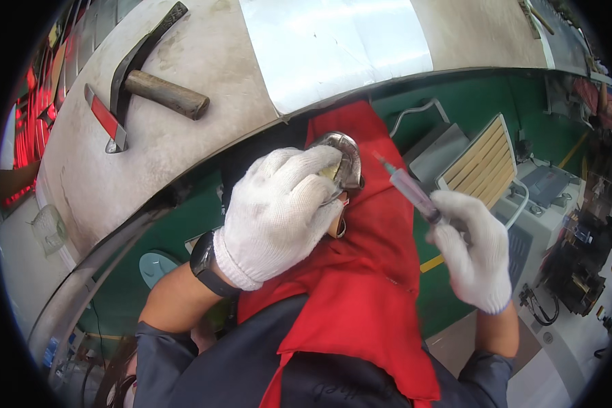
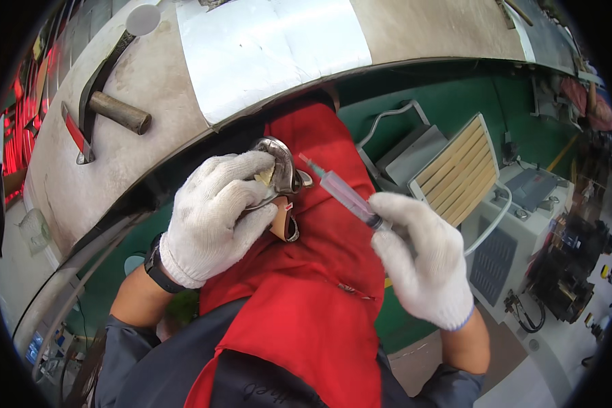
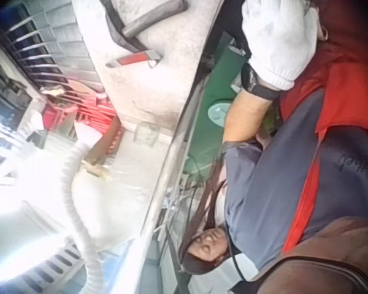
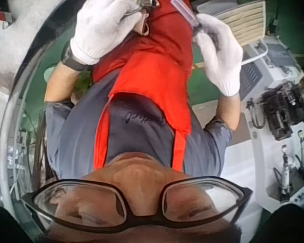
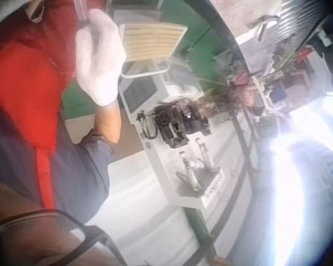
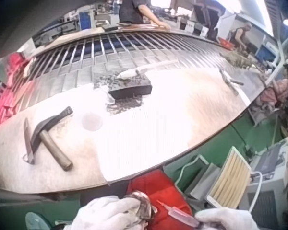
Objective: The person applies adhesive to heeled shoe parts using a syringe, attaches the soles onto shoe lasts by hand, and taps the edges with a hammer to secure them.
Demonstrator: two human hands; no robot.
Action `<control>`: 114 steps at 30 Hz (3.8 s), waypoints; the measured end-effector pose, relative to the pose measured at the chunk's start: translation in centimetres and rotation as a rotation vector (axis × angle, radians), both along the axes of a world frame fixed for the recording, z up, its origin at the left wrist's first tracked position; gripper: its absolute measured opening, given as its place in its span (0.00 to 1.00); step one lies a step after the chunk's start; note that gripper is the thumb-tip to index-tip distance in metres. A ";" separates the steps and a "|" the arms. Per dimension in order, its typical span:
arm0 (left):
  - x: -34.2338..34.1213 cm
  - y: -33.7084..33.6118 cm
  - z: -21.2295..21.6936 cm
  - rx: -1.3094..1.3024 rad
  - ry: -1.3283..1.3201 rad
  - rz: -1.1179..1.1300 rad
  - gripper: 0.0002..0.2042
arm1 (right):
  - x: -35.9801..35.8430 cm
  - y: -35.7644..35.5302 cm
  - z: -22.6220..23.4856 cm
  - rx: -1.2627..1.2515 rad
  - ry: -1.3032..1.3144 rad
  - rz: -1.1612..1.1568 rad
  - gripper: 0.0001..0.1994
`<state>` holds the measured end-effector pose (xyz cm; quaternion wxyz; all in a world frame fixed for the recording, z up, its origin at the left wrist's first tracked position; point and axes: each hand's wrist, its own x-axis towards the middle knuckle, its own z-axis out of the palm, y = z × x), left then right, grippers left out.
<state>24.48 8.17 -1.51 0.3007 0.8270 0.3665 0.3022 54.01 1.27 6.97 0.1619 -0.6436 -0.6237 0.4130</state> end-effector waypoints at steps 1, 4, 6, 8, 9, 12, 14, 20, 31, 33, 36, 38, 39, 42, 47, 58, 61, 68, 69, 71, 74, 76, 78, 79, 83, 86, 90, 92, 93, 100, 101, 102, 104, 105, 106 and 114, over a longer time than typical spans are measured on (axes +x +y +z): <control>0.1 0.0 -0.2 -0.006 -0.020 0.015 0.16 | -0.4 -0.6 -0.7 -0.172 0.281 -0.272 0.18; 0.4 -0.2 -0.5 -0.003 -0.043 0.045 0.17 | -1.6 -0.6 -4.1 -0.224 0.609 -0.489 0.19; 0.5 -0.5 -0.3 0.000 -0.045 0.053 0.17 | -3.3 0.2 -6.6 -0.069 0.506 -0.449 0.22; 0.7 -0.7 -0.2 0.027 -0.031 0.072 0.17 | -5.4 1.8 -6.6 0.016 0.371 -0.346 0.23; 0.8 -0.9 -0.2 0.027 -0.028 0.067 0.17 | -6.2 2.7 -7.0 0.062 0.340 -0.294 0.23; 1.3 -1.7 -0.5 0.019 -0.065 0.136 0.18 | -6.3 3.8 -9.1 0.060 0.365 -0.198 0.19; 1.3 -1.9 -0.6 -0.055 -0.117 0.170 0.18 | -6.6 4.1 -9.3 -0.011 0.465 -0.238 0.15; 1.0 -1.5 -1.2 0.027 -0.116 0.083 0.16 | -7.3 4.8 -8.1 0.216 0.223 -0.122 0.09; 0.3 -0.7 -1.0 -0.056 -0.098 0.044 0.14 | -6.3 4.1 -9.8 -0.045 0.516 -0.283 0.13; 0.3 -0.8 -0.9 -0.084 -0.099 0.061 0.14 | -5.7 3.7 -9.9 -0.010 0.430 -0.175 0.16; 0.4 -0.8 -0.9 -0.065 -0.068 0.079 0.14 | -6.2 4.2 -9.9 0.105 0.368 -0.120 0.17; 0.4 -0.7 -1.3 -0.053 -0.085 0.074 0.14 | -6.3 4.5 -9.2 0.078 0.324 -0.110 0.18; 0.4 -0.5 -1.3 -0.054 -0.086 0.072 0.14 | -6.3 4.7 -9.0 0.052 0.280 -0.098 0.18; 0.3 0.2 -1.6 0.016 -0.052 0.019 0.14 | -6.6 4.9 -9.5 0.132 0.237 -0.060 0.18; -0.3 1.2 -2.5 0.075 -0.137 -0.090 0.14 | -7.0 4.6 -11.0 -0.013 0.513 -0.211 0.21; -0.8 -1.0 -3.5 -0.173 -0.353 0.098 0.28 | -7.5 3.8 -9.3 -0.192 0.607 -0.304 0.11; 0.7 -2.9 -1.5 -0.355 -0.439 0.492 0.31 | -8.0 3.5 -9.4 -0.139 0.505 -0.282 0.10; 1.1 -2.3 -0.7 -0.663 -0.165 0.500 0.22 | -9.0 2.5 -10.1 -0.042 0.527 -0.303 0.12; 1.1 -2.3 -0.7 -0.665 -0.161 0.498 0.22 | -9.0 2.5 -10.1 0.006 0.481 -0.253 0.12; 0.9 -2.1 -0.6 -0.615 -0.193 0.441 0.20 | -9.0 2.6 -10.0 0.050 0.436 -0.210 0.13; 0.0 -2.1 -1.6 -0.576 -0.221 0.346 0.20 | -9.1 2.5 -9.9 0.152 0.360 -0.223 0.13; -0.4 -2.2 -2.3 -0.619 -0.324 0.280 0.20 | -9.0 2.1 -10.2 0.130 0.387 -0.242 0.13; -0.6 -2.2 -2.5 -0.647 -0.332 0.248 0.21 | -8.7 2.1 -10.5 0.141 0.390 -0.243 0.13; -0.6 -2.1 -2.6 -0.671 -0.346 0.216 0.21 | -8.5 2.1 -10.6 0.157 0.390 -0.240 0.12; -0.9 -1.8 -3.2 -0.750 -0.441 0.147 0.22 | -7.9 2.2 -10.0 0.020 0.422 -0.286 0.11; -0.8 -1.6 -4.4 -0.679 -0.508 0.049 0.22 | -7.3 1.9 -10.4 -0.091 0.502 -0.323 0.09; 0.5 -1.9 -3.9 -0.615 -0.403 0.140 0.23 | -6.5 2.1 -10.1 -0.182 0.633 -0.385 0.11; 1.1 -3.3 -2.4 -0.810 -0.405 0.183 0.24 | -5.2 1.6 -9.2 -0.240 0.685 -0.401 0.19; 1.3 -3.6 -2.3 -0.769 -0.381 0.208 0.24 | -4.9 1.4 -9.1 -0.136 0.686 -0.406 0.22; 3.9 -6.4 -1.2 -0.479 -0.306 0.256 0.32 | -5.8 2.9 -5.7 -0.048 0.413 -0.278 0.26; 4.2 -6.6 -1.2 -0.520 -0.381 0.268 0.32 | -5.7 3.2 -5.2 -0.092 0.352 -0.249 0.23; 4.3 -6.8 -1.3 -0.562 -0.455 0.279 0.32 | -5.6 3.4 -5.0 -0.135 0.291 -0.221 0.20; 4.4 -7.5 -2.1 -0.517 -0.486 0.244 0.31 | -5.6 3.2 -5.3 -0.074 0.268 -0.229 0.16; 4.5 -7.8 -2.1 -0.506 -0.518 0.189 0.31 | -5.6 3.2 -5.3 -0.051 0.240 -0.243 0.15; 4.6 -8.0 -2.3 -0.493 -0.550 0.134 0.30 | -5.5 3.2 -5.4 -0.027 0.213 -0.258 0.14; 4.9 -7.1 -1.9 -0.264 -0.510 0.029 0.30 | -5.5 1.5 -5.2 0.038 0.171 -0.362 0.11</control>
